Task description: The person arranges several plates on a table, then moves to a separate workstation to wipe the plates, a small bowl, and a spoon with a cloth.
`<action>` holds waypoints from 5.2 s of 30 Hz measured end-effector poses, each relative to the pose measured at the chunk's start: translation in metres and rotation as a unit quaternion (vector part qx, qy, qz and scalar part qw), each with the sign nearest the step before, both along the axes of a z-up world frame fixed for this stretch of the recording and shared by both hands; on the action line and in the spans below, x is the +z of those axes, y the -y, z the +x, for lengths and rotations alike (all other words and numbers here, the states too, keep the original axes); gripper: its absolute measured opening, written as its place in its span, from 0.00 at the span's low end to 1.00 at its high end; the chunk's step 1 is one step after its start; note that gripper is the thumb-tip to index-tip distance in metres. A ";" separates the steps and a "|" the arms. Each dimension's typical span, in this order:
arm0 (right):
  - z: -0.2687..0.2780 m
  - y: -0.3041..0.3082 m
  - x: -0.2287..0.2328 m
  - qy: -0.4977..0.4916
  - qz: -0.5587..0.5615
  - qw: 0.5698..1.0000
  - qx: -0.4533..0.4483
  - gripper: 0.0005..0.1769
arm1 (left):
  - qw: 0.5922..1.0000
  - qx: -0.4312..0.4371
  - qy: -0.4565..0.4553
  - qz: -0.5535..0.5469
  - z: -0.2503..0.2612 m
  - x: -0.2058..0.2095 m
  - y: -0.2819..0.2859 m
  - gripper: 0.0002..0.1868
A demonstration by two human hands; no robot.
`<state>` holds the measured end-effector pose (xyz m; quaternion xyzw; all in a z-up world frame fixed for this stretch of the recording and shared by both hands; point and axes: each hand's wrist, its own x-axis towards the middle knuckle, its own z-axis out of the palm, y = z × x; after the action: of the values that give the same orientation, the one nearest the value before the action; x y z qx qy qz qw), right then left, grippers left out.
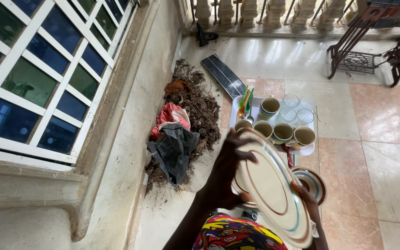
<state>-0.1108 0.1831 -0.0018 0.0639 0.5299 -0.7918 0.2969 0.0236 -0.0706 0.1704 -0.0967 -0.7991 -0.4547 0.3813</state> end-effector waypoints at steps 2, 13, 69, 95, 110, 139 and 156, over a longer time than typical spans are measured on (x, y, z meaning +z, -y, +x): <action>0.005 0.002 -0.004 -0.010 0.012 1.000 -0.004 0.29 | 0.998 -0.007 0.040 -0.051 0.003 0.015 0.000 0.32; 0.005 0.006 -0.009 -0.023 0.004 1.000 -0.005 0.23 | 0.952 -0.117 0.088 -0.269 0.002 0.041 -0.026 0.22; 0.055 0.034 0.158 -0.667 0.286 0.672 -0.148 0.13 | 0.965 0.073 0.135 0.212 -0.019 0.049 -0.057 0.25; 0.073 0.089 0.179 -0.681 0.212 0.697 -0.079 0.19 | 0.945 0.184 0.097 0.253 -0.013 0.050 -0.053 0.25; -0.029 0.067 0.082 -0.545 0.252 0.784 -0.157 0.12 | 0.978 0.073 0.128 0.150 0.021 0.063 -0.061 0.25; -0.063 0.113 0.128 -0.527 0.218 0.821 -0.015 0.16 | 0.992 0.116 0.051 0.025 0.002 0.050 -0.060 0.17; -0.020 0.095 0.089 -0.187 0.039 0.976 0.108 0.28 | 0.975 0.208 0.079 -0.009 -0.039 0.009 -0.053 0.19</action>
<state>-0.1313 0.0878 0.0874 -0.1316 0.6102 -0.7316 0.2740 -0.0154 -0.0179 0.1794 0.1043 -0.8331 -0.3648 0.4025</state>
